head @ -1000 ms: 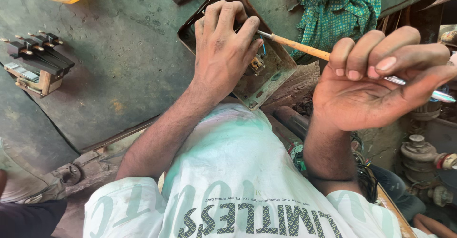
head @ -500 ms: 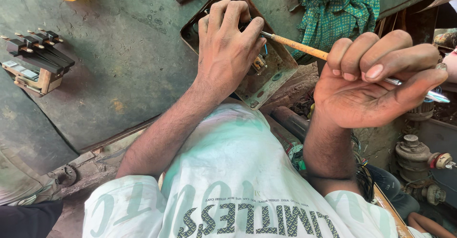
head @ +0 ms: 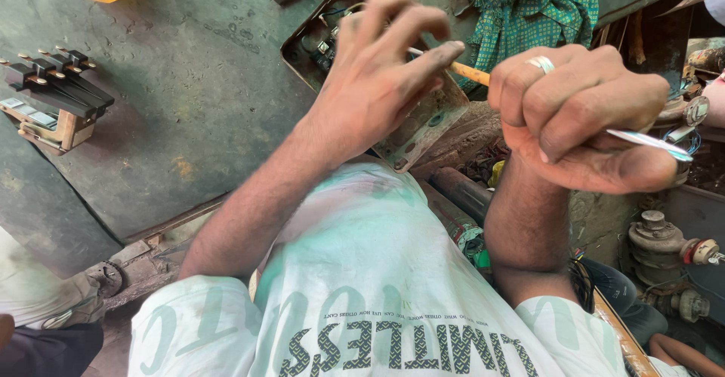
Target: The person works on an electrical contactor, using a screwdriver to tighten terminals and a wrench to adjust connections. They also handle yellow wires and a small green component, performing adjustments and securing parts within the device.
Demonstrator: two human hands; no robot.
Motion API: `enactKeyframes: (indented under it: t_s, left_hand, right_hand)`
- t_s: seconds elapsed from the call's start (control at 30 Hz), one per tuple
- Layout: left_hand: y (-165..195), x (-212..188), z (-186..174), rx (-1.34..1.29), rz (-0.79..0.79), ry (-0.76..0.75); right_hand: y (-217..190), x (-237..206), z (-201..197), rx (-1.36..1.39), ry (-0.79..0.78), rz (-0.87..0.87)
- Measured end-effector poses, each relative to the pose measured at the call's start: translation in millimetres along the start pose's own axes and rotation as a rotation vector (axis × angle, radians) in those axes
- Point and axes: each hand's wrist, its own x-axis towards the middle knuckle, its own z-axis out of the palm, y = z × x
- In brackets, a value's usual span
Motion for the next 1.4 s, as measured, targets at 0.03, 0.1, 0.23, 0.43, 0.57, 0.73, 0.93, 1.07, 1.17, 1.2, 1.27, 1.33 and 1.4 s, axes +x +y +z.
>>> enactKeyframes:
  t_s: [0.03,0.1,0.23,0.43,0.57,0.73,0.93,1.07,1.17,1.2,1.27,1.33,1.4]
  left_hand:
    - [-1.7,3.3,-2.0,-0.015,0.045,-0.014]
    - [-6.0,8.7,-3.8,-0.049,0.098,-0.023]
    - [-8.8,12.4,2.6,-0.065,0.067,-0.012]
    - [-6.3,16.4,6.7,-0.041,0.002,0.004]
    - [-16.9,8.7,-10.1,-0.002,-0.049,0.005]
    - [-30.9,-0.9,-10.7,0.060,-0.074,-0.157]
    - [-35.7,0.7,0.5,0.172,-0.033,-0.163]
    - [-30.5,3.9,1.1,0.261,0.008,-0.177]
    - [-25.7,8.0,-1.4,0.275,0.035,-0.193]
    - [-24.8,9.4,-3.1,0.253,0.035,-0.207]
    - [-24.2,12.3,-7.3,0.209,0.034,-0.236]
    - [-24.3,15.0,-10.9,0.215,0.076,-0.234]
    - [-24.0,17.6,-12.8,0.207,0.090,-0.251]
  right_hand:
    - [-0.7,1.6,-0.8,-0.018,0.016,0.020]
    - [-2.3,2.8,0.3,-0.053,0.043,0.052]
    - [-6.5,-5.8,14.2,-0.389,0.305,0.075]
    - [-15.4,-26.3,20.8,-0.686,0.301,0.040]
    - [-27.9,-35.9,12.7,-0.687,0.289,0.068]
    - [-34.8,-48.2,12.1,-0.585,0.377,0.128]
    - [-31.8,-53.2,6.9,-0.558,0.316,0.119]
    - [-33.3,-52.2,5.5,-0.535,0.315,0.107]
    - [-35.7,-51.6,5.8,-0.546,0.307,0.117]
    - [-36.2,-51.6,5.6,-0.542,0.304,0.118]
    - [-36.5,-51.9,4.7,-0.530,0.297,0.119]
    - [-36.1,-52.3,2.7,-0.517,0.289,0.112]
    - [-35.2,-52.6,0.4,-0.514,0.277,0.102]
